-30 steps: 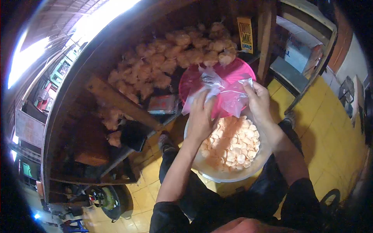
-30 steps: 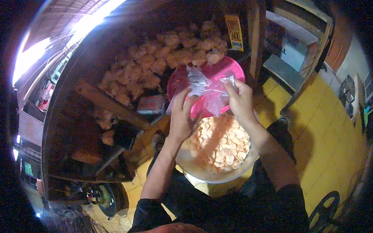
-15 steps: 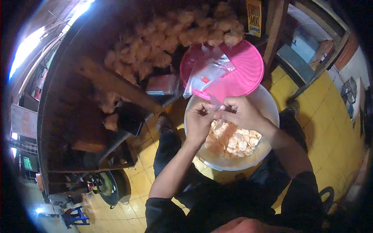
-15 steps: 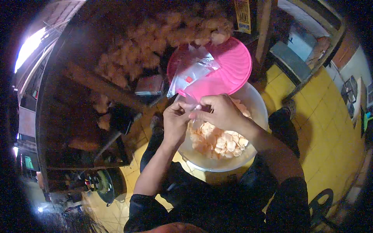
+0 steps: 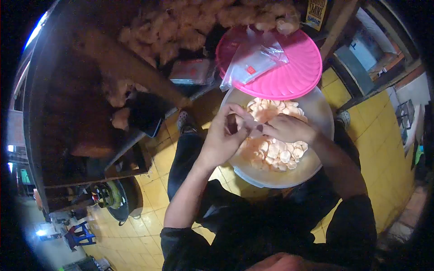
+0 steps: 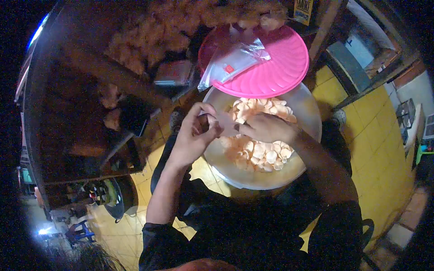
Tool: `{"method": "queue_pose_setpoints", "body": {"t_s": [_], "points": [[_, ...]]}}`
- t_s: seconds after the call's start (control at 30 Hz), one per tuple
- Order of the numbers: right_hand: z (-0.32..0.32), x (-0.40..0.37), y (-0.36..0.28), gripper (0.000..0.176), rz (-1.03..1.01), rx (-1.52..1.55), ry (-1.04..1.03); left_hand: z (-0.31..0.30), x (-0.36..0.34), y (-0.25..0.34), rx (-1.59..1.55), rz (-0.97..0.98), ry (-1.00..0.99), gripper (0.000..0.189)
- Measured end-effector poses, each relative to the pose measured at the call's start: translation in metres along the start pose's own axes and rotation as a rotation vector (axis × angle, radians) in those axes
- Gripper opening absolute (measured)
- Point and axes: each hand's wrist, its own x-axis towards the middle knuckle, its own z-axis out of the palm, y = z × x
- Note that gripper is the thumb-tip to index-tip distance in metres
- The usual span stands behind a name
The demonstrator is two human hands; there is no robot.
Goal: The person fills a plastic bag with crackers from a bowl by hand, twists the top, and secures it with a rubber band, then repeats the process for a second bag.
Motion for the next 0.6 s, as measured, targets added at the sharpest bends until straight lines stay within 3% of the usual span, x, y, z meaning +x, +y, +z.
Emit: {"method": "queue_pose_setpoints", "body": {"t_s": [0.03, 0.07, 0.13, 0.17, 0.2, 0.27, 0.3, 0.4, 0.47, 0.5, 0.53, 0.6], "points": [[-0.006, 0.004, 0.003, 0.056, -0.078, -0.112, -0.135, -0.001, -0.001, -0.004, 0.15, 0.04, -0.035, 0.027], [-0.002, 0.008, 0.017, 0.056, -0.076, -0.114, -0.139, -0.002, -0.002, -0.002, 0.144, 0.039, -0.034, 0.027], [0.007, 0.013, 0.048, 0.058, 0.0, -0.227, -0.028, -0.004, -0.002, 0.007, 0.713, 0.36, 0.09, 0.032], [0.001, 0.007, 0.058, 0.071, -0.001, -0.31, -0.049, -0.006, -0.001, 0.009, 0.728, 0.392, 0.129, 0.031], [0.006, 0.003, 0.07, 0.071, -0.001, -0.315, -0.057, -0.008, 0.0, 0.007, 0.722, 0.39, 0.135, 0.031], [0.026, 0.001, 0.095, 0.097, 0.336, -0.531, -0.209, -0.011, 0.001, 0.0, 0.683, 0.461, 0.144, 0.025], [0.028, 0.008, 0.081, 0.12, 0.541, -0.494, -0.46, -0.011, 0.0, -0.002, 0.682, 0.461, 0.147, 0.025], [0.034, -0.005, 0.036, 0.111, 0.406, -0.493, -0.634, -0.009, 0.002, -0.008, 0.668, 0.469, 0.089, 0.022], [0.089, -0.015, 0.089, 0.099, 0.206, -0.398, -0.634, -0.006, 0.007, -0.013, 0.692, 0.506, 0.081, 0.022], [0.086, -0.02, 0.061, 0.078, 0.063, -0.568, -0.66, -0.003, 0.01, -0.014, 0.694, 0.507, 0.079, 0.022], [0.097, -0.035, 0.053, 0.059, 0.202, -0.393, -0.499, -0.001, 0.013, -0.014, 0.712, 0.529, 0.066, 0.022], [0.105, -0.038, 0.055, 0.029, -0.074, -0.43, -0.449, 0.006, 0.016, -0.012, 0.735, 0.55, 0.034, 0.022]]}}
